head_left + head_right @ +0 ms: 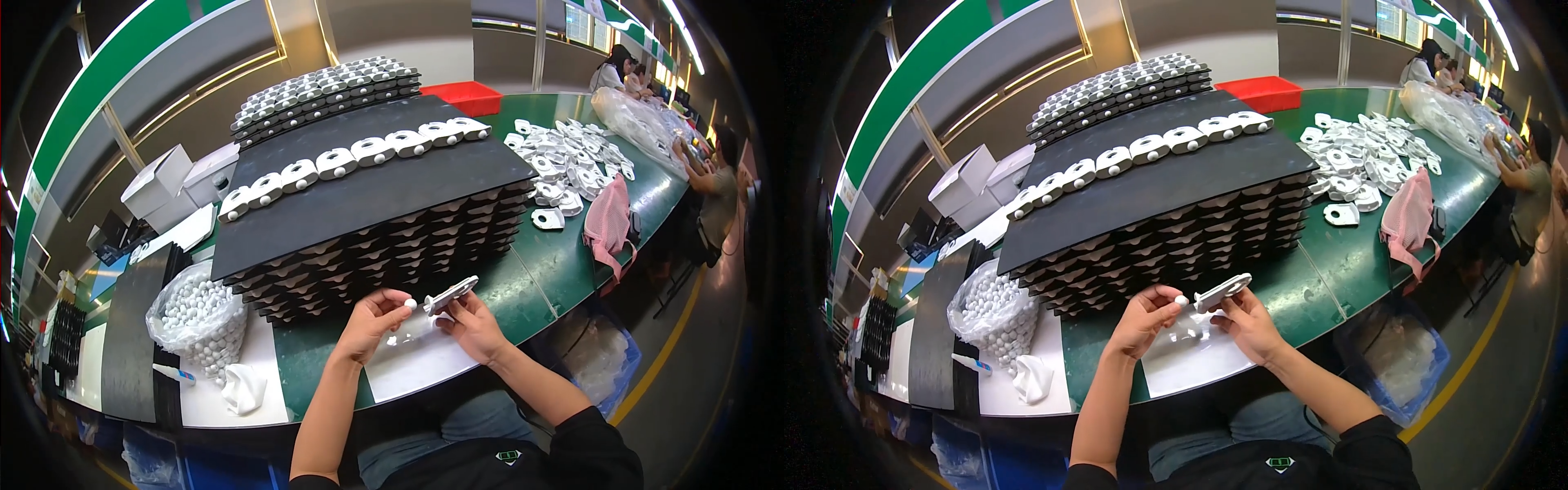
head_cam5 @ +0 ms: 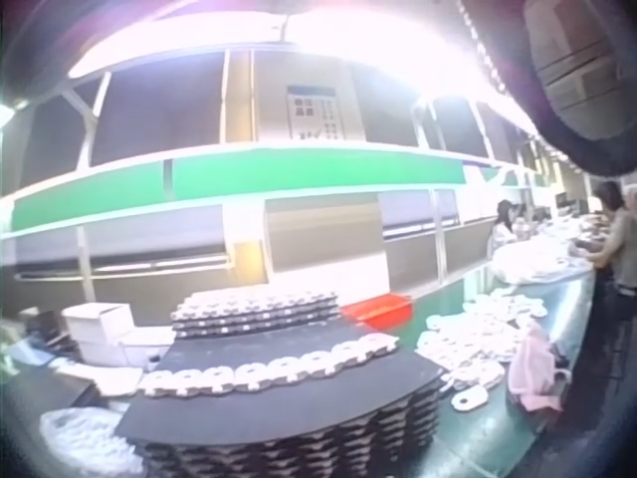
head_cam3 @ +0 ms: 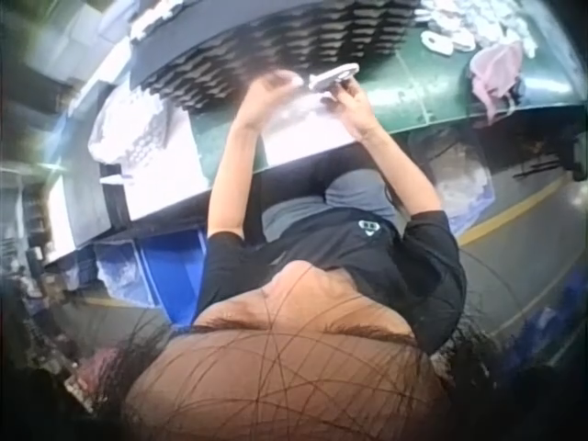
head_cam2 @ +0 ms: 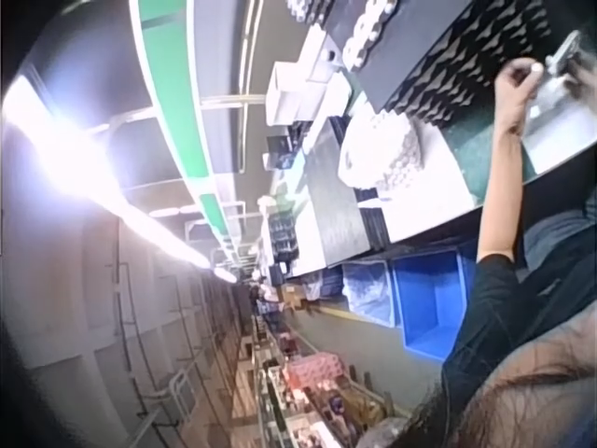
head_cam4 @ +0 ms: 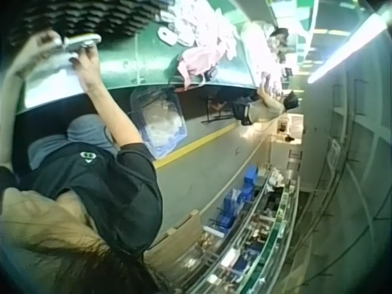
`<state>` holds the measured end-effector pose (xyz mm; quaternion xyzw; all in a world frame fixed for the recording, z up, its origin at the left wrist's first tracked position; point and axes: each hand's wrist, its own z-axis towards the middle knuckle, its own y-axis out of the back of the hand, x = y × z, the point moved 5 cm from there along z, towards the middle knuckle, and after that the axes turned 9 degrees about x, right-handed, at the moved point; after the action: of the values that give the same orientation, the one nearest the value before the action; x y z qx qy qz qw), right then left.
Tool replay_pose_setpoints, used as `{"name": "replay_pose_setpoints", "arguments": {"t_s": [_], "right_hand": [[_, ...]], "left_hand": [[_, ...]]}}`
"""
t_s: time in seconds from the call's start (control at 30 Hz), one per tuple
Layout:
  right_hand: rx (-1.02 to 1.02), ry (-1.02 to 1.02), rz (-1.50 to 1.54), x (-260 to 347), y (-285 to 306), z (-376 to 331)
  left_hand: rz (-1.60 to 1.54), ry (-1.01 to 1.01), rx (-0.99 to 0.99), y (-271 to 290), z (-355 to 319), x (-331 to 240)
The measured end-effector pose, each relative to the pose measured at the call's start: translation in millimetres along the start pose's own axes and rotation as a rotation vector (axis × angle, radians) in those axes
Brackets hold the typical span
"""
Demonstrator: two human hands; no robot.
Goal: Assembling small light fixture components by fitting bulbs into plastic housings and stacking them in trays.
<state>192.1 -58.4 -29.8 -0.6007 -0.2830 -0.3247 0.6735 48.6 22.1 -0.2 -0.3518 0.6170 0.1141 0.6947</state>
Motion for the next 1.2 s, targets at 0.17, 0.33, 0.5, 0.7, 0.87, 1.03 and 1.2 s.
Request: {"name": "replay_pose_setpoints", "arguments": {"t_s": [0.17,0.33,0.5,0.7,0.87,1.03,1.2], "right_hand": [[-0.004,0.0,0.019,2,-1,-1],[0.003,0.014,0.007,2,-3,-1],[0.026,0.019,-0.008,0,1,0],[0.02,-0.055,-0.081,3,-1,0],[0.097,0.012,-0.281,20,-15,3],[0.315,0.113,-0.564,70,-85,28],[0.415,0.248,-0.752,101,-173,83]], "left_hand": [[0.062,0.066,0.023,-5,1,3],[0.074,0.105,0.012,-6,-1,4],[0.083,0.128,0.05,-6,2,5],[0.52,-0.154,-0.033,-14,1,-7],[0.845,-0.506,-0.037,-18,-7,-23],[0.684,-0.68,-0.188,-4,-11,-17],[0.609,-0.556,-0.155,1,-10,-17]]}}
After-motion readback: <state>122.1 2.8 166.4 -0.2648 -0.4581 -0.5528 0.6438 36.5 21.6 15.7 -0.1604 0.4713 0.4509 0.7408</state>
